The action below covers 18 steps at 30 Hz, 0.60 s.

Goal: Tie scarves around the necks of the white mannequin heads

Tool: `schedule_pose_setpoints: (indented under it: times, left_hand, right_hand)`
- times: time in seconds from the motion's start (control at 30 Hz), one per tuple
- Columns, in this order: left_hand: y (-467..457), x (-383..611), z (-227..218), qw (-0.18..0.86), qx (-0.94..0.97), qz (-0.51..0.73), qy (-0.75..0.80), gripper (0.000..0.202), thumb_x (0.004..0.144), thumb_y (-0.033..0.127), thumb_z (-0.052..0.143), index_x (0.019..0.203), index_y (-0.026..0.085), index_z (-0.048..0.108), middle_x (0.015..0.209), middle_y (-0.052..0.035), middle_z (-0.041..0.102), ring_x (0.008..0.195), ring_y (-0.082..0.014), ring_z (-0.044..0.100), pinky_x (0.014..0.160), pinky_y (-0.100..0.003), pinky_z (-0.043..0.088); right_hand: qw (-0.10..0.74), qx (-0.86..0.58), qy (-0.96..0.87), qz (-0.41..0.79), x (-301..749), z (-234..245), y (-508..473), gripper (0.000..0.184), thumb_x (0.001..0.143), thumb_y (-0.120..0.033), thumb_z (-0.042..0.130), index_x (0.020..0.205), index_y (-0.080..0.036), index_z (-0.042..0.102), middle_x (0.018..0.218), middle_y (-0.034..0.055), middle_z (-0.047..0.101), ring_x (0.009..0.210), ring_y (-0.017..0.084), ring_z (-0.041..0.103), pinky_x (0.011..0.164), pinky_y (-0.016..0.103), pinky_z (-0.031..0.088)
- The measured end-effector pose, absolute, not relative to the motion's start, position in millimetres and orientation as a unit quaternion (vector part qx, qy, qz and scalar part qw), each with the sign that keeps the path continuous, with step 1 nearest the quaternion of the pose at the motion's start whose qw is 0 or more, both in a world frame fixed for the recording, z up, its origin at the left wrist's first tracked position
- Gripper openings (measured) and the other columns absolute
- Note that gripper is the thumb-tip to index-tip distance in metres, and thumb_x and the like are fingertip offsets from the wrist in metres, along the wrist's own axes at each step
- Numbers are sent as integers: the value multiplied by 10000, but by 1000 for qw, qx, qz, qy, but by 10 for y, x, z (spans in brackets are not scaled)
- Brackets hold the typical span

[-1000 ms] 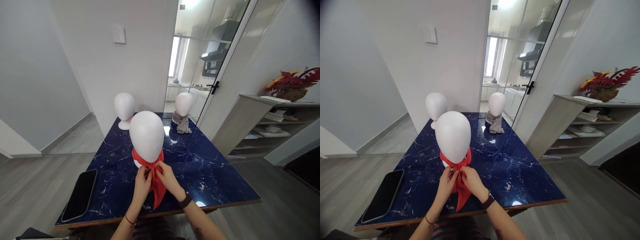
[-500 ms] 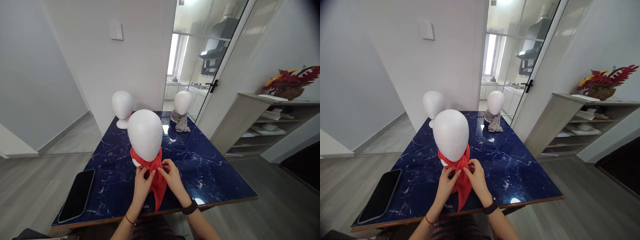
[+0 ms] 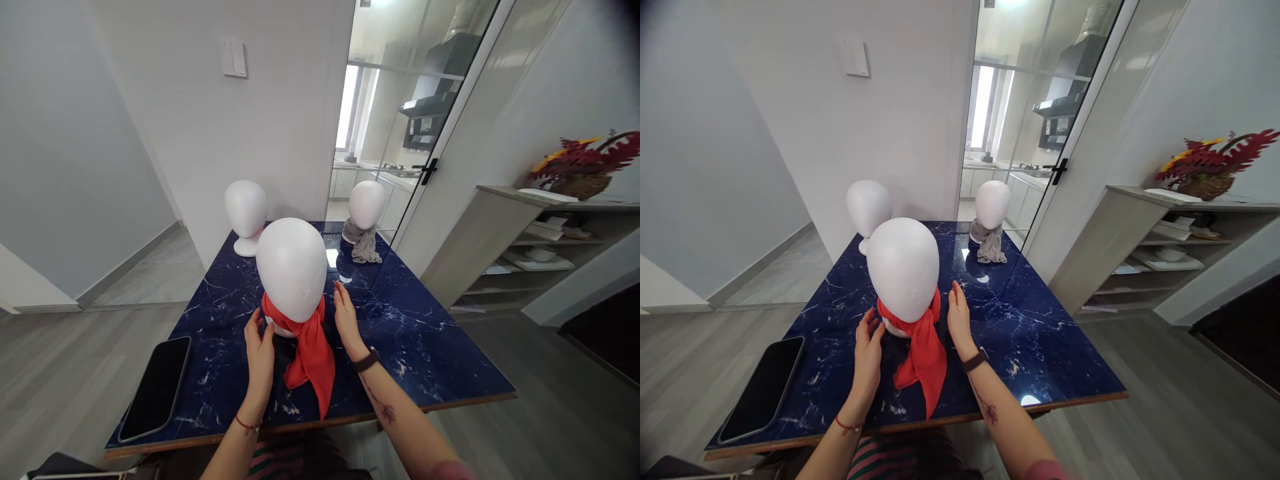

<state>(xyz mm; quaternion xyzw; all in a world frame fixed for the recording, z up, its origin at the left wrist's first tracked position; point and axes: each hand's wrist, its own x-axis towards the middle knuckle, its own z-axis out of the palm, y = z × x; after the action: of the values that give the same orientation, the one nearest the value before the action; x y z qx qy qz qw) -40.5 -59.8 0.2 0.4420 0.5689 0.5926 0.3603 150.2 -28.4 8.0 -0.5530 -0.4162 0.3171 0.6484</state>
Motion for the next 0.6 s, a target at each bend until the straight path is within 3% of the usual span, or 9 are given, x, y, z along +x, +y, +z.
schedule_pose_setpoints:
  times: [0.1,0.23,0.37,0.47,0.53,0.6]
  left_hand:
    - [-428,-445,66,447,429,584,525,420,842,366,506,1239,230,476,1270,-104,509,1123,-200,533,909,-328,459]
    - [-344,-441,145,513,366,583,513,414,778,297,593,1156,199,457,1058,-91,595,873,-152,623,762,-307,519]
    - [-352,-491,195,582,249,598,491,218,718,217,610,918,175,535,803,-16,602,694,-106,613,737,-300,529]
    - [-346,-548,189,629,223,582,465,112,636,130,592,747,146,597,731,-24,626,682,-122,615,743,-299,532]
    - [-336,-568,166,631,238,571,468,146,573,88,621,709,143,623,722,-22,638,684,-119,610,732,-277,527]
    - [-327,-567,135,621,270,561,476,168,553,118,674,714,152,642,736,-15,647,685,-114,605,709,-255,519]
  right_hand:
    - [642,-502,-437,380,1300,32,-72,389,827,-438,480,1102,-197,611,1262,75,567,1188,192,494,1059,382,312]
    - [667,-466,-430,392,1131,-44,-9,348,799,-419,512,1044,-200,625,1170,64,620,1093,188,545,957,349,411]
    - [681,-487,-314,447,1265,-11,29,381,745,-422,550,1063,-217,592,1027,35,659,921,175,602,739,283,486]
    - [625,-479,-242,567,1413,45,81,260,670,-344,598,882,-196,623,766,22,661,660,152,600,545,241,445]
    - [585,-469,-252,612,1487,69,98,190,582,-254,658,749,-170,627,669,26,641,583,144,578,521,242,432]
    - [559,-456,-273,637,1540,75,95,206,540,-219,691,730,-158,641,682,35,650,583,139,578,543,248,443]
